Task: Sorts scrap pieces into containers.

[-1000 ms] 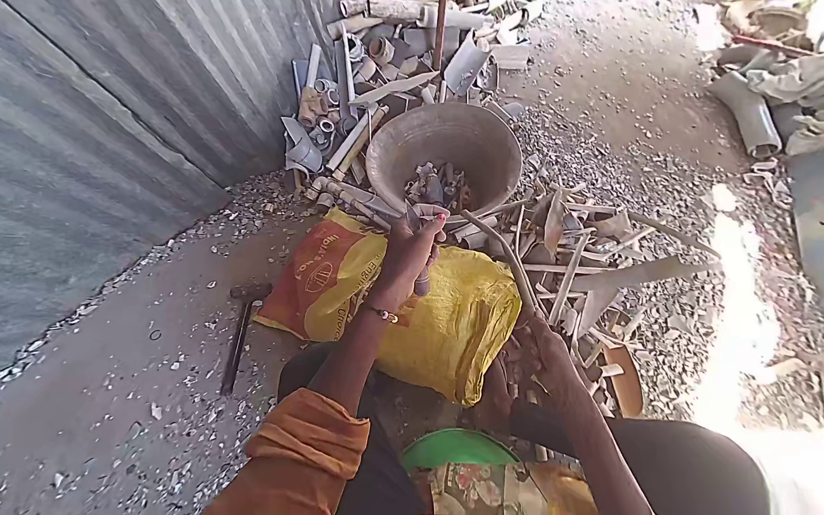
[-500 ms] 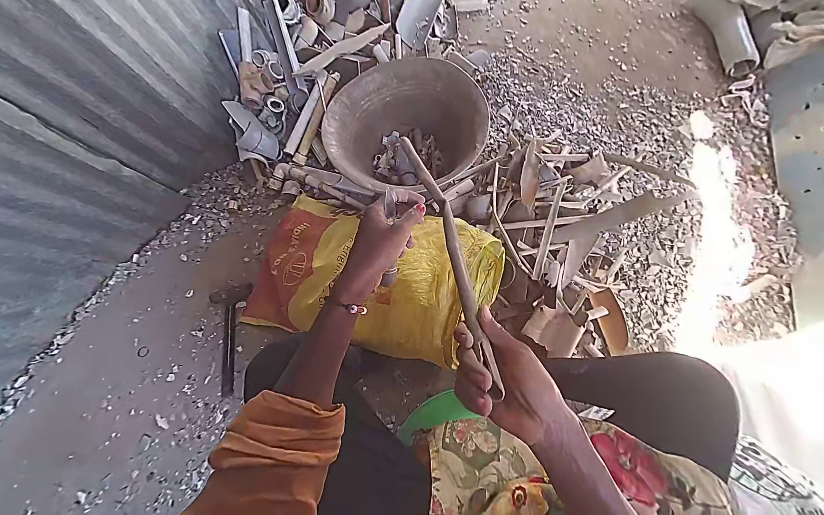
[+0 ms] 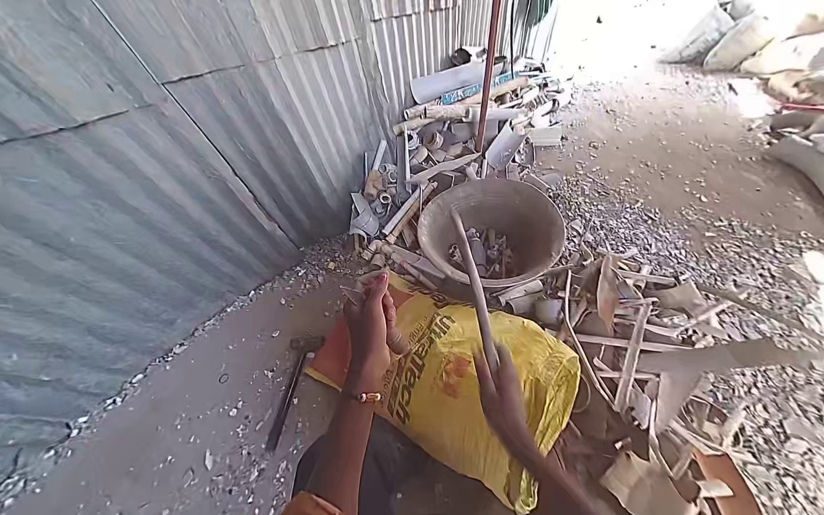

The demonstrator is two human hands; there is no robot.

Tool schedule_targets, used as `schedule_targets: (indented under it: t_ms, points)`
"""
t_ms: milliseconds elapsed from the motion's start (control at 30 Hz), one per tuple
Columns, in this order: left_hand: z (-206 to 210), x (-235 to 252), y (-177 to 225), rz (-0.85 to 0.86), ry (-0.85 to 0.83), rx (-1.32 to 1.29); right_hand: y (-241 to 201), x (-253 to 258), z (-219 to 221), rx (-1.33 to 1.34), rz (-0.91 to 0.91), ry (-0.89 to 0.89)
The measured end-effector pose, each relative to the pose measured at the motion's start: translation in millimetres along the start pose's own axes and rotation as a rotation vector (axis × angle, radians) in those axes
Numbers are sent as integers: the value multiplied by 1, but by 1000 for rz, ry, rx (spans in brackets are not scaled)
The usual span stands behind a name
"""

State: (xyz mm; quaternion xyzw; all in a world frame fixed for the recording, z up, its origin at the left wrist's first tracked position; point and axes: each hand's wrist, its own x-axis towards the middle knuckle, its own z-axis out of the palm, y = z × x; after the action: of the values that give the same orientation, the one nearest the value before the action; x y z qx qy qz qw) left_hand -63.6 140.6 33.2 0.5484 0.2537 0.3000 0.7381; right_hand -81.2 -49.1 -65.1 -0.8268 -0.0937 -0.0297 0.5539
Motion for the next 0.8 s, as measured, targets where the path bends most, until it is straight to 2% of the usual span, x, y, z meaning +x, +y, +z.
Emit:
schedule_targets:
  t_ms: [100, 133, 200, 267, 300, 333, 400, 467, 533, 633, 700, 800]
  points:
    - [-7, 2, -17, -38, -41, 43, -91, 149, 30, -38, -272, -72]
    - [-7, 3, -20, -48, -57, 71, -119, 174, 37, -76, -335, -65]
    - [-1, 2, -24, -69, -79, 110, -156, 180, 43, -93, -428, -75]
    - [7, 3, -25, -10, -131, 216, -157, 155, 44, -49, -497, -191]
    - [8, 2, -24, 68, -192, 349, -140, 133, 44, -40, -548, -221]
    - [6, 0, -21, 140, -280, 534, -113, 106, 43, -47, -627, -179]
    - [2, -5, -14, 215, -591, 1032, -33, 44, 38, -95, -749, 41]
    - [17, -15, -21, 91, -906, 1403, 45, -25, 15, -181, -632, 222]
    - [29, -29, -37, 25, -1102, 1467, 97, -101, -25, -272, -367, 265]
    - [40, -46, -52, 67, -1171, 1510, 121, -174, -104, -380, -100, 142]
    - [44, -59, -60, 91, -1174, 1576, 122, -188, -150, -416, -79, 178]
    - [58, -77, -71, 125, -1216, 1596, 109, -173, -198, -362, -124, 416]
